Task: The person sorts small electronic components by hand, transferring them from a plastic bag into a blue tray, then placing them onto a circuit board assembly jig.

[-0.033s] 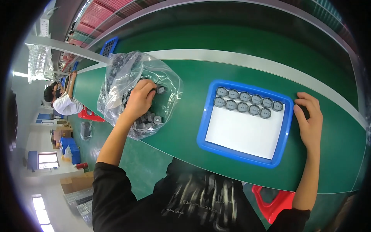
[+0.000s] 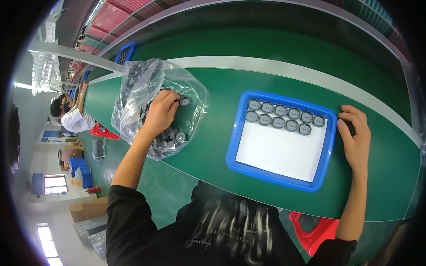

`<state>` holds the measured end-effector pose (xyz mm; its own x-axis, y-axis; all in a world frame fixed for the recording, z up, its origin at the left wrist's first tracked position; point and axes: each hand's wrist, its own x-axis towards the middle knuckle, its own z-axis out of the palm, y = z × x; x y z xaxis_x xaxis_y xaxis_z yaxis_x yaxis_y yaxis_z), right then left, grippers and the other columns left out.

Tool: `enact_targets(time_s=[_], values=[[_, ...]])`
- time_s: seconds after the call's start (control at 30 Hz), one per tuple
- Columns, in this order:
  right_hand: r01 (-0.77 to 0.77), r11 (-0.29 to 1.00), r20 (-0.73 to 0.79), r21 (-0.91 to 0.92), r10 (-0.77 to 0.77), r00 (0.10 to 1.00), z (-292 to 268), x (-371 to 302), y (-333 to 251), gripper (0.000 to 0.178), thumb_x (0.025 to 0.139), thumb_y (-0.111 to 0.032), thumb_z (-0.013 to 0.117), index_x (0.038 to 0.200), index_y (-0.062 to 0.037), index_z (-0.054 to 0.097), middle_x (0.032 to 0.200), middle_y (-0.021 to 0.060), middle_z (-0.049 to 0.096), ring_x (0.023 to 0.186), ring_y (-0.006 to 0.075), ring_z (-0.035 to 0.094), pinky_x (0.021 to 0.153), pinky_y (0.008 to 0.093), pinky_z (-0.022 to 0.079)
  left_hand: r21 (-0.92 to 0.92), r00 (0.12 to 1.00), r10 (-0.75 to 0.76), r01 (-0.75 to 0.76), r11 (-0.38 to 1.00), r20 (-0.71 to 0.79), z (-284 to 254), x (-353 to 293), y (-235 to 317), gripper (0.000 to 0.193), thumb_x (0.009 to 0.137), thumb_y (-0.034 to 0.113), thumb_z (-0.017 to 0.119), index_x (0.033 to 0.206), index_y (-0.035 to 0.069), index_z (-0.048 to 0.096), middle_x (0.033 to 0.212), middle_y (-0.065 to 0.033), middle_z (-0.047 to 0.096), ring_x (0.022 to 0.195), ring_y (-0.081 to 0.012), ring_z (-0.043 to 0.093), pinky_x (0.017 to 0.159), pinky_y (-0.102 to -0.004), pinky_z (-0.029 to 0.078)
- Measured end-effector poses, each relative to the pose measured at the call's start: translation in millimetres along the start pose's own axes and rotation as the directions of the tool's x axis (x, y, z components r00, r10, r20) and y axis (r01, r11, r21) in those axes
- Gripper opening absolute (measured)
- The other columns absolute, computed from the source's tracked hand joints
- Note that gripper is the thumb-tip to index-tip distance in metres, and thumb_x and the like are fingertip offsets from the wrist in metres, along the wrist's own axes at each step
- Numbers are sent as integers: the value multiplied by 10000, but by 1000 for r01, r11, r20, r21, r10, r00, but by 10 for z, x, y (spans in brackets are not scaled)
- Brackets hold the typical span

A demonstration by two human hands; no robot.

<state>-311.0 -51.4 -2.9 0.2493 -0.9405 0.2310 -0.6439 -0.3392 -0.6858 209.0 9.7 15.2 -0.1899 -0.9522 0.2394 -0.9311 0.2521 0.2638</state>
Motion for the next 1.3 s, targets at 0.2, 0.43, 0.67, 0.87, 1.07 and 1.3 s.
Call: enact_targets(time_s=[0.2,0.43,0.67,0.87,1.07,1.3], values=[[-10,1000,-10,6,10,1000,-73,-45,-1,174,884,-66,632,1032,21,658,1255,127,626,1173,259,573,991,344,450,-5,992,-122,122,993,18,-24,217,196,136,829,18,673,962,30,648,911,-150,598,874,-355,610,763,-441,501],[87,996,-31,-13,-87,996,-8,-14,-25,185,848,-87,687,1011,0,684,1180,140,665,1128,287,596,973,368,467,142,994,89,-97,985,63,-24,178,48,116,837,47,675,950,35,654,879,-150,585,843,-343,601,715,-429,487],[37,999,-59,-22,-38,998,-33,-9,-65,190,846,-105,694,1001,4,693,1179,133,674,1127,289,595,978,376,465,76,1000,-4,3,997,15,-79,-37,-5,168,853,-10,656,1019,10,637,912,-148,606,773,-327,604,688,-371,490],[-29,996,-151,83,42,988,1,43,75,137,880,-95,675,973,2,703,1112,91,705,1054,207,632,916,315,494,-3,983,142,-143,990,-113,-189,202,917,117,812,-55,680,919,-15,655,895,-155,648,786,-310,639,695,-365,506],[-119,973,-158,198,152,976,-21,43,116,144,911,-122,667,991,-9,709,1120,63,699,1005,160,635,892,287,496,-358,741,648,-661,660,-173,447,552,2470,117,656,-18,678,746,16,612,744,-84,537,693,-260,541,630,-365,416],[-52,984,-154,170,79,985,19,49,151,167,893,-148,665,994,-23,711,1092,66,709,1043,195,620,896,319,497,-197,766,642,-636,746,-40,1060,755,2663,228,678,1,777,885,14,682,845,-82,550,778,-269,536,694,-388,424]])
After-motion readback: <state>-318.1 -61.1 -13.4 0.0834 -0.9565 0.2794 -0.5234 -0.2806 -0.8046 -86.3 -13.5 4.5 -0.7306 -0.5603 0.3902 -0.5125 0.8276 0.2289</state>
